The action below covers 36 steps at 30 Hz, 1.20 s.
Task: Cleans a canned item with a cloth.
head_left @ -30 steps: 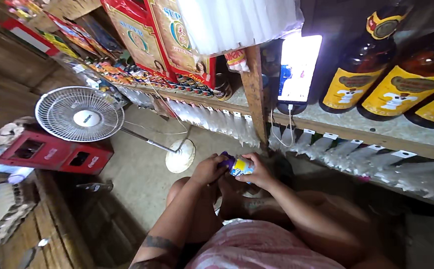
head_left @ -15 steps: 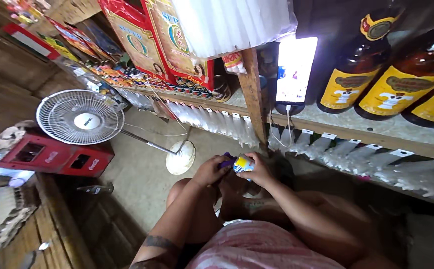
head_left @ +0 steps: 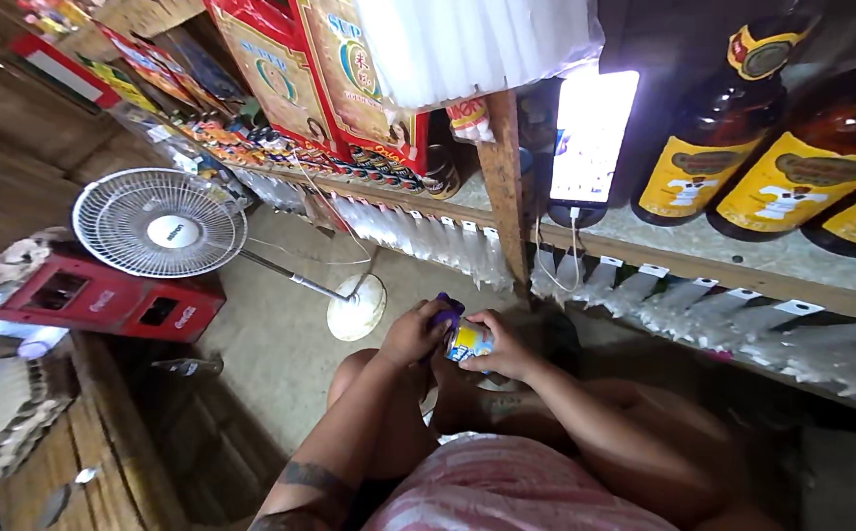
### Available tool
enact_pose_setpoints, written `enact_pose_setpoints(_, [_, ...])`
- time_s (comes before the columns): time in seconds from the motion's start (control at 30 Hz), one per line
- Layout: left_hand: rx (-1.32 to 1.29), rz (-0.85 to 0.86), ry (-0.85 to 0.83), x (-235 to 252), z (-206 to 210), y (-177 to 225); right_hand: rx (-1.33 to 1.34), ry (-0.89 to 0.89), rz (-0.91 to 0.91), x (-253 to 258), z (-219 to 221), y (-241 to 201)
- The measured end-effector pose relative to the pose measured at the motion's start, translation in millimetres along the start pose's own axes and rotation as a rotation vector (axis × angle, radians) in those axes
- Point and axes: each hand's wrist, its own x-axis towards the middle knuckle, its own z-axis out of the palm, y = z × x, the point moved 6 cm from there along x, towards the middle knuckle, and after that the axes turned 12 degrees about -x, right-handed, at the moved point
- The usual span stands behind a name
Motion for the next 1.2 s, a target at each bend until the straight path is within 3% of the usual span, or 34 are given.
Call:
enact_pose_setpoints(0.13, [-0.171, 0.121, -0.02, 0.9, 3.2, -2.6, -0.043, 0.099, 0.104, 0.7, -5.3, 5.2])
enact_pose_setpoints(0.23, [-0.25, 0.089, -0.086, 2.5, 5.2, -4.7, -0.027, 0.202, 0.135, 0.5, -16.1, 9.0])
enact_pose_setpoints(0.37, [-0.151, -0.042, -0.145, 3.7, 7.2, -10.2, 0.006, 0.247, 0.072, -2.2, -23.6, 4.1])
enact_pose_setpoints(0.57, [0.07, -0.132, -0.076, 1.6, 2.4, -6.4, -0.039, 0.13, -0.113, -3.4, -8.6, -4.0])
enact_pose_setpoints(0.7, [-0.068, -0.01, -0.014, -0.5, 0.2, -3.7, -0.138, 0.044, -0.04, -2.9, -1.5, -8.1])
enact_pose_setpoints(0.83, [-0.245, 0.123, -0.044, 0.4, 4.0, -6.4, -0.162, 0.124, 0.082, -1.0, -7.8, -0.7])
enact_pose_setpoints(1.03, [-0.05, -0.11, -0.182, 4.7, 11.6, -8.1, -0.114, 0.24, 0.084, -1.9, -21.8, 4.4])
enact_pose_setpoints(1.2, [0.135, -0.213, -0.188, 3.5, 9.8, -6.5, -0.106, 0.119, -0.092, -3.0, -12.4, -2.5])
